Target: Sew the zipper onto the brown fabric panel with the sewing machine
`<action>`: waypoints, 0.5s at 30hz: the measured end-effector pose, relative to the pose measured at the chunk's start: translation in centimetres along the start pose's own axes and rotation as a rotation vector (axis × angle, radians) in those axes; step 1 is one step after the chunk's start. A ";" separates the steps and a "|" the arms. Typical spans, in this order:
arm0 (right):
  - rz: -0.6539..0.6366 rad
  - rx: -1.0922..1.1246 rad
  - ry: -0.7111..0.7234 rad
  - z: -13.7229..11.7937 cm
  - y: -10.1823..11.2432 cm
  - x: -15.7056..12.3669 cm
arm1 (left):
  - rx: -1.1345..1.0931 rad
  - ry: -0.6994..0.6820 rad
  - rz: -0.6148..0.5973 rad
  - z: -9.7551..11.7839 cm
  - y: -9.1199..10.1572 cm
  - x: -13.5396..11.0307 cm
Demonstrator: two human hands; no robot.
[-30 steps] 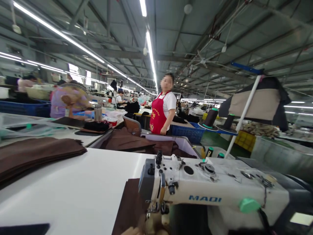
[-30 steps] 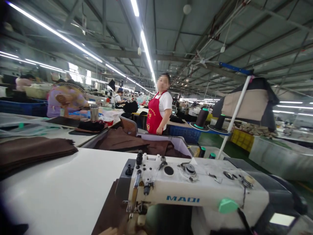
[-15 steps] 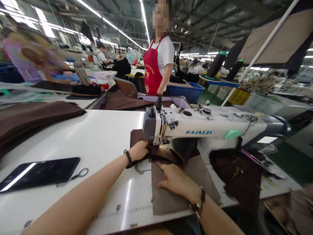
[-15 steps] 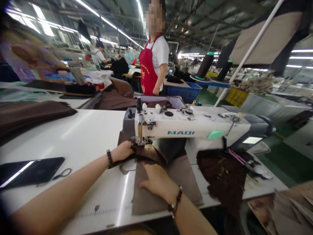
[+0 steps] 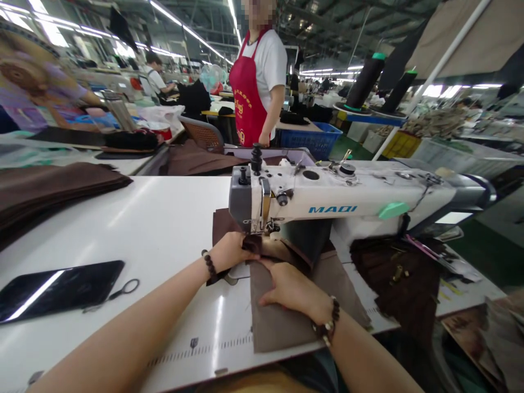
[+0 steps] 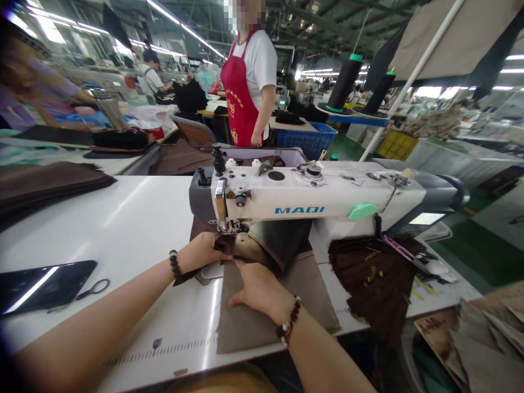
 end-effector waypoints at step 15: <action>-0.254 0.154 0.029 0.1 -2.0 -1.4 | -0.085 -0.139 0.228 1.5 0.6 -1.7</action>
Point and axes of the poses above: each hand's wrist, its own x-axis towards the middle knuckle, its own y-axis out of the back of the hand, z = x × y, the point moved 9 cm from there along x, towards the middle knuckle, and after that the axes turned 14 degrees about x, right-handed, at the moved point
